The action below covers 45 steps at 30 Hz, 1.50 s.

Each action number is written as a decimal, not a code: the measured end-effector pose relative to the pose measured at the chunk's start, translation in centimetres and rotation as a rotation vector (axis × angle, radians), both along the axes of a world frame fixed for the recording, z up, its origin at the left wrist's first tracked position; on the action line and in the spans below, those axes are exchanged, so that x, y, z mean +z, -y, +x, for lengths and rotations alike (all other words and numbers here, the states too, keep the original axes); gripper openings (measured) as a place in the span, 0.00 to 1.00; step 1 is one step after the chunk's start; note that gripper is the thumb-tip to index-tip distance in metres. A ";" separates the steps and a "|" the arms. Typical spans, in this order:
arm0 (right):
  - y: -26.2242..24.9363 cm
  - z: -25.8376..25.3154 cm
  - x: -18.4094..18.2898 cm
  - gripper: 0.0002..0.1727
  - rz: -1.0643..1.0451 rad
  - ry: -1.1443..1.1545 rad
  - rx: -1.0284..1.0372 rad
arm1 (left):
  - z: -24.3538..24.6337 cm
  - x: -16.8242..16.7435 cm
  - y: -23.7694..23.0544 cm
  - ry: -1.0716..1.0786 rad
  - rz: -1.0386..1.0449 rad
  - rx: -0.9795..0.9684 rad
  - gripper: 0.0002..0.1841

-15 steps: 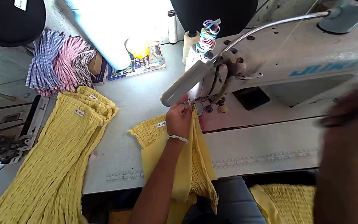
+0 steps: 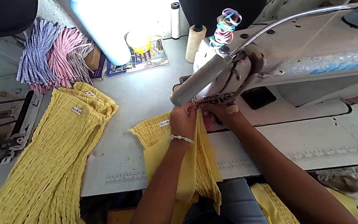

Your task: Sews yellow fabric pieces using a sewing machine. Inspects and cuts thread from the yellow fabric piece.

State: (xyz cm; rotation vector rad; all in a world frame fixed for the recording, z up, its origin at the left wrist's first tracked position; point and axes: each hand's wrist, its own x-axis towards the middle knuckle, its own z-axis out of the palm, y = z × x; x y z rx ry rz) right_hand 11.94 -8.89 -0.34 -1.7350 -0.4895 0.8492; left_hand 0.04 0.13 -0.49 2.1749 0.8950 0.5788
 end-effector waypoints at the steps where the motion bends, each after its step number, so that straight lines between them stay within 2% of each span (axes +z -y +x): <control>1: 0.0 0.0 0.0 0.05 -0.003 -0.004 0.004 | 0.0 0.0 0.0 -0.001 0.002 -0.002 0.06; 25: -0.1 -0.2 -0.1 0.02 -0.040 -0.011 -0.033 | 0.2 -0.3 0.1 0.032 0.052 0.026 0.07; 33: 0.1 -0.2 -0.1 0.03 -0.034 0.046 -0.008 | 0.1 -0.1 0.0 0.015 0.019 0.003 0.07; 45: -0.1 -0.3 -0.3 0.05 -0.047 0.053 -0.021 | -0.3 0.2 0.2 0.055 0.100 -0.024 0.04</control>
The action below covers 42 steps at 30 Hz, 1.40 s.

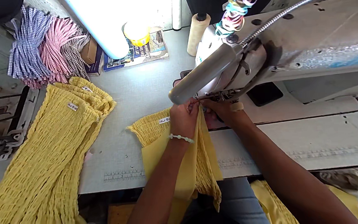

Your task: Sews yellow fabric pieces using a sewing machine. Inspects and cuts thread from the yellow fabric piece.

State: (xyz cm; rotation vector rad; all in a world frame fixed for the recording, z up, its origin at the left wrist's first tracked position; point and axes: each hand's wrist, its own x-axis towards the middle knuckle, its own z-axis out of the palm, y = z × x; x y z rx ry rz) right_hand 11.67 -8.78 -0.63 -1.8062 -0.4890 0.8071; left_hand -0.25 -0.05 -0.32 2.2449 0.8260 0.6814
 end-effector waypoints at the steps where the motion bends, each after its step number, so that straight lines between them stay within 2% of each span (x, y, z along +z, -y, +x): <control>1: 0.1 0.2 0.1 0.05 0.034 -0.047 -0.011 | -0.2 0.4 0.0 0.011 0.005 -0.021 0.04; 6: 2.6 1.8 1.7 0.13 0.321 -0.423 -0.111 | -1.7 1.6 0.0 -0.029 0.234 -0.189 0.06; 8: 4.6 1.9 2.1 0.12 0.319 -0.373 -0.073 | -2.3 1.3 -0.2 -0.102 0.295 -0.260 0.08; 9: 5.9 1.7 2.0 0.09 0.283 -0.239 -0.033 | -2.5 0.8 -0.4 -0.128 0.307 -0.300 0.09; 11: 8.9 0.9 0.9 0.05 0.140 0.261 0.005 | -3.0 -0.6 -0.6 -0.116 0.338 -0.354 0.11; 13: 12.7 0.8 0.1 0.14 -0.038 0.850 -0.088 | -3.5 -1.6 -0.5 -0.078 0.364 -0.359 0.14; 14: 14.8 1.5 0.0 0.15 -0.099 1.049 -0.174 | -3.6 -1.9 -0.4 -0.070 0.376 -0.359 0.15; 16: 19.0 4.4 0.2 0.19 -0.210 1.211 -0.343 | -3.5 -2.3 -0.4 -0.052 0.402 -0.355 0.14; 18: 22.2 7.9 -0.5 0.22 -0.301 1.221 -0.454 | -3.4 -2.4 -0.5 -0.037 0.417 -0.352 0.13; 20: 23.4 9.8 -1.5 0.23 -0.366 1.195 -0.481 | -3.3 -2.4 -0.6 -0.030 0.416 -0.350 0.13; 23: 23.0 10.1 -2.1 0.25 -0.392 1.192 -0.506 | -3.1 -2.3 -0.7 -0.028 0.422 -0.349 0.12; 31: 22.4 9.4 -1.7 0.20 -0.511 1.087 -0.461 | -3.6 -2.4 -0.6 -0.034 0.414 -0.364 0.13; 34: 22.5 9.5 -1.9 0.20 -0.490 1.103 -0.477 | -3.9 -2.3 -0.3 -0.036 0.397 -0.361 0.13; 38: 23.3 10.0 -2.4 0.24 -0.364 1.201 -0.499 | -3.9 -2.3 -0.4 -0.035 0.380 -0.369 0.13; 42: 23.2 8.7 -2.0 0.24 -0.246 1.103 -0.525 | -4.0 -2.3 -0.6 -0.032 0.368 -0.383 0.14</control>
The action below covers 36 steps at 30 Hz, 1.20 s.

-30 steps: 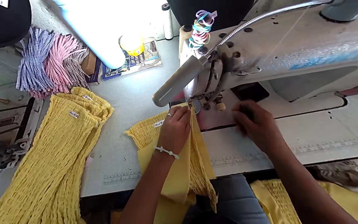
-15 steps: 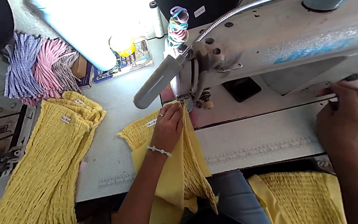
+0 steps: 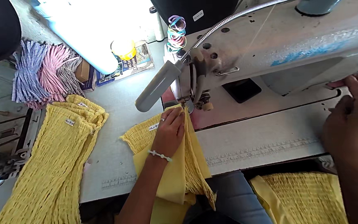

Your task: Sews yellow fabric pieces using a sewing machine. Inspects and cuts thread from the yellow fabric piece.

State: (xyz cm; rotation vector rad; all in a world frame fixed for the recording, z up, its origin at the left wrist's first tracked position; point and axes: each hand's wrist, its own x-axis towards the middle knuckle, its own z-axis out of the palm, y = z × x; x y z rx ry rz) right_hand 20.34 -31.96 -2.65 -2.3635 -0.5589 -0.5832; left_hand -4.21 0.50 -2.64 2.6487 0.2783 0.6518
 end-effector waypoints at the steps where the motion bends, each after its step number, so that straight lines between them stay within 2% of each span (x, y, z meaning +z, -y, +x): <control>1: -0.1 -1.4 0.2 0.23 0.036 -0.020 0.015 | 0.0 0.0 -0.1 -0.003 -0.010 -0.005 0.14; 4: -0.8 -8.2 0.3 0.19 0.163 0.001 0.257 | -0.6 0.8 0.4 -0.098 -0.054 0.006 0.15; 8: -2.1 -18.8 -1.4 0.18 0.192 -0.249 0.667 | -3.2 3.8 4.1 -0.307 -0.063 0.182 0.24; 10: -3.5 -22.1 -3.0 0.16 0.185 -0.305 0.761 | -5.0 5.0 6.2 -0.420 -0.114 0.235 0.26; 12: -4.6 -23.9 -4.7 0.18 0.133 -0.297 0.771 | -6.8 5.2 7.9 -0.446 -0.130 0.263 0.22; 15: -5.8 -25.2 -6.0 0.23 0.046 -0.233 0.714 | -8.9 5.3 9.5 -0.435 -0.162 0.357 0.20; 18: -6.0 -25.9 -6.2 0.18 0.006 -0.199 0.666 | -10.3 6.0 9.8 -0.535 -0.273 0.460 0.30; 19: -5.9 -26.0 -6.1 0.17 0.021 -0.217 0.658 | -10.7 6.3 9.7 -0.570 -0.298 0.458 0.29; 21: -5.4 -26.1 -5.5 0.20 0.099 -0.337 0.667 | -11.9 6.1 9.7 -0.504 -0.253 0.387 0.20; 24: -4.1 -26.4 -3.6 0.26 0.285 -0.720 0.765 | -13.9 4.9 10.3 -0.205 -0.021 0.303 0.13; 26: -3.3 -26.5 -1.9 0.24 0.370 -0.970 0.885 | -15.1 5.4 11.3 -0.126 -0.002 0.278 0.13; 27: -3.0 -26.4 -1.1 0.21 0.393 -1.002 0.971 | -15.8 5.8 11.8 -0.112 -0.025 0.257 0.13; 30: -3.3 -25.8 0.7 0.12 0.439 -0.849 1.288 | -17.9 6.6 13.2 -0.101 -0.132 0.215 0.13; 34: -4.7 -25.4 4.1 0.14 0.353 -0.621 1.679 | -20.9 8.0 13.6 -0.018 -0.343 0.266 0.11; 36: -5.8 -25.6 5.6 0.16 0.274 -0.538 1.797 | -22.5 8.6 13.4 0.057 -0.458 0.279 0.10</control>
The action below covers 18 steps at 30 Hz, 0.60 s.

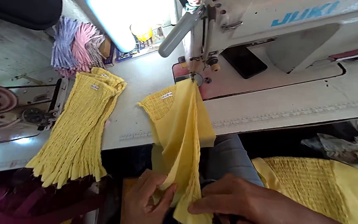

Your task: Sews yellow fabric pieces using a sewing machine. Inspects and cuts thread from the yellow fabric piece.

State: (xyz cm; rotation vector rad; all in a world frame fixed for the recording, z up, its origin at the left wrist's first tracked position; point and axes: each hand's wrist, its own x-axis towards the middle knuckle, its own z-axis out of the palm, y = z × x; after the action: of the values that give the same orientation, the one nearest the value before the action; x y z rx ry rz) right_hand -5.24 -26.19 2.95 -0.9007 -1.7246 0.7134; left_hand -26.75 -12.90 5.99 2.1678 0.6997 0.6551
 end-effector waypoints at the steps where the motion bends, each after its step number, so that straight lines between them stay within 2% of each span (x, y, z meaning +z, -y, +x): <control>1: -0.7 -0.2 0.4 0.15 0.040 0.062 0.005 | -0.7 0.2 -0.1 0.046 -0.036 0.012 0.08; 4: -2.8 -1.2 1.4 0.09 0.188 0.259 -0.070 | -1.9 0.5 -0.3 0.178 -0.097 0.031 0.05; 9: -6.2 -2.6 4.2 0.08 0.344 0.401 -0.277 | -1.9 0.6 -0.1 0.344 -0.153 0.090 0.05; 13: -9.4 -2.4 6.6 0.06 0.336 0.371 -0.245 | -0.9 1.1 -0.6 0.521 -0.255 0.193 0.07; 18: -12.1 -2.4 8.2 0.05 0.288 0.351 -0.178 | -0.4 2.1 -2.2 0.572 -0.166 0.209 0.05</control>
State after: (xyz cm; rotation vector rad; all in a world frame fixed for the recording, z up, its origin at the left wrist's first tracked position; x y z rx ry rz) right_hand -7.68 -14.06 11.13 -1.0014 -1.9608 0.1866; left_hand -27.10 -10.69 8.05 1.6480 0.6409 1.2165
